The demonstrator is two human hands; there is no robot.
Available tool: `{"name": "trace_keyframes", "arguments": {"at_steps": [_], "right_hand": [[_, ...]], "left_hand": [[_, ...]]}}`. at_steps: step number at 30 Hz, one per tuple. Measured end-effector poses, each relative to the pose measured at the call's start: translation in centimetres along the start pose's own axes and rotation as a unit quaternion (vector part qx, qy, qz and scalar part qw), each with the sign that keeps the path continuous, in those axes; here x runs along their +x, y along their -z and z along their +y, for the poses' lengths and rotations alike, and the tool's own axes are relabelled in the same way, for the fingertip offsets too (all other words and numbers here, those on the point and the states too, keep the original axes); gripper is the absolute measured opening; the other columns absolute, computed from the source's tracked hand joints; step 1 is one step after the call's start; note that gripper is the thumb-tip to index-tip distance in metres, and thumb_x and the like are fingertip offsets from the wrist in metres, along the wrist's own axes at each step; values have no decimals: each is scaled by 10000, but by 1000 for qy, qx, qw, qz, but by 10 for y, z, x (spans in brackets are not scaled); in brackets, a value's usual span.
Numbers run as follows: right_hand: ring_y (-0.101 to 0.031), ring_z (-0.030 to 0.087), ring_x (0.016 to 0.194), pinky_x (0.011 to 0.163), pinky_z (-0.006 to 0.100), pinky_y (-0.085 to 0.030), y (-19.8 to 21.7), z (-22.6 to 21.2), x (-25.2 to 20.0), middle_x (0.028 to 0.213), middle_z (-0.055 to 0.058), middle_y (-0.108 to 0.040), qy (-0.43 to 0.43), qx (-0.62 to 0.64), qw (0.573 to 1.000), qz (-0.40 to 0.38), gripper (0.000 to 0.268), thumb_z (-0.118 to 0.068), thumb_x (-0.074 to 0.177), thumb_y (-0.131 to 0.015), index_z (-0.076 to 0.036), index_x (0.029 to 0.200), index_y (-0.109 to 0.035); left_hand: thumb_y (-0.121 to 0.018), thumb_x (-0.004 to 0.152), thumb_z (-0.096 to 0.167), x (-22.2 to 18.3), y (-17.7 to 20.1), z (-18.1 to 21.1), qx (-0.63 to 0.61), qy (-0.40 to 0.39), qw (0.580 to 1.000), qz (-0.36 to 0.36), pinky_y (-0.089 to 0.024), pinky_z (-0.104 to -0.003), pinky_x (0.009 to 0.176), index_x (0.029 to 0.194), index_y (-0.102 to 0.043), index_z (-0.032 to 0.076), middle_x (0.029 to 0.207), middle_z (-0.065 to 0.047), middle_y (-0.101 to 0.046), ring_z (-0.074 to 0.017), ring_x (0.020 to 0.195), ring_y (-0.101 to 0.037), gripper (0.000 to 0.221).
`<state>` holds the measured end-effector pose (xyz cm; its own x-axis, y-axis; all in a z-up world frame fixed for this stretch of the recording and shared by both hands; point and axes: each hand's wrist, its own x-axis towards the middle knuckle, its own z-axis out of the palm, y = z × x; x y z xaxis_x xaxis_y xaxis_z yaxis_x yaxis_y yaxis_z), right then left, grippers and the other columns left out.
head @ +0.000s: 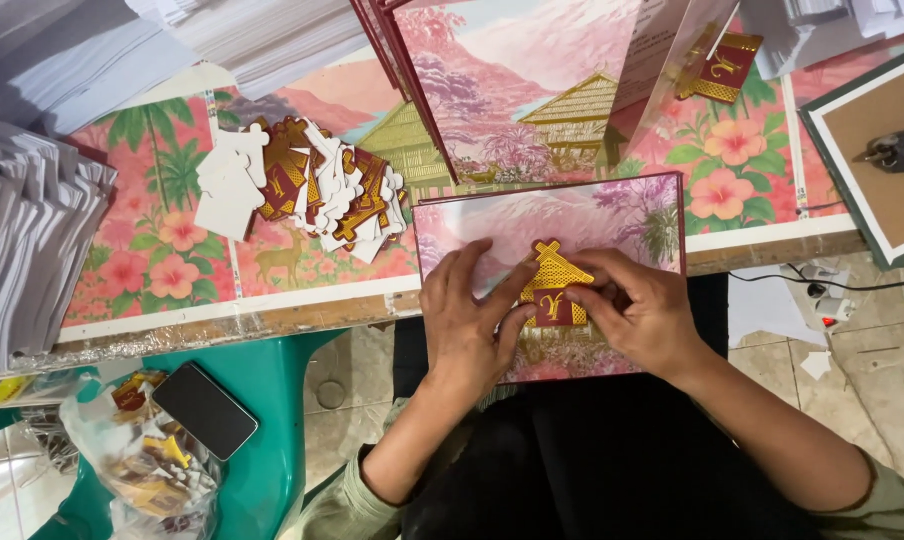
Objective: Assembling decorative cards by applying hot glue and attaching small paper house cutouts.
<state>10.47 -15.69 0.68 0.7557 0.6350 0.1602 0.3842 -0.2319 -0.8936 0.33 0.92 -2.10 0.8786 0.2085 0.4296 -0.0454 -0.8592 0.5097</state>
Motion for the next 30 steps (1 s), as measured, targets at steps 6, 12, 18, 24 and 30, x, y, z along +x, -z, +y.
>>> {"name": "trace_keyframes", "arguments": {"at_steps": [6, 12, 18, 24, 30], "right_hand": [[-545, 163, 407, 367, 244, -429, -5, 3, -3, 610, 136, -636, 4, -44, 999, 13, 289, 38, 748, -689, -36, 1028, -674], [-548, 155, 415, 358, 257, -424, -5, 4, -4, 614, 127, -625, -6, -36, 999, 19, 239, 21, 727, -708, -26, 961, -684], [-533, 176, 395, 344, 270, -417, -2, 8, -4, 588, 121, -617, 5, -25, 1000, -2, 216, 71, 720, -667, -8, 921, -681], [-518, 174, 375, 333, 272, -400, -1, 0, -3, 576, 114, -615, 20, -19, 1000, 3, 203, 83, 715, -656, -3, 897, -675], [-593, 268, 477, 446, 353, -479, 11, -3, 8, 608, 151, -646, 7, -30, 999, -16, 117, 44, 753, -645, -31, 823, -703]], "left_hand": [[-664, 820, 361, 2, 3, 1, -18, 0, 1000, 1, -351, -466, 931, 1107, -673, 252, 1259, -143, -496, -388, 1181, -449, 307], [-700, 785, 349, 3, 5, 0, -47, -9, 999, 8, -355, -477, 929, 1033, -704, 237, 1222, -129, -529, -391, 1165, -465, 272], [-747, 738, 338, 1, 3, -2, -59, 2, 998, -1, -322, -479, 932, 987, -716, 247, 1211, -90, -538, -375, 1158, -460, 266], [-755, 728, 339, 0, 5, -2, -76, 7, 997, -11, -312, -486, 948, 954, -721, 235, 1219, -75, -537, -360, 1173, -451, 251], [-771, 706, 296, 2, 10, 2, -83, 22, 996, -34, -306, -503, 944, 941, -720, 227, 1207, -75, -527, -360, 1162, -445, 251]]}}
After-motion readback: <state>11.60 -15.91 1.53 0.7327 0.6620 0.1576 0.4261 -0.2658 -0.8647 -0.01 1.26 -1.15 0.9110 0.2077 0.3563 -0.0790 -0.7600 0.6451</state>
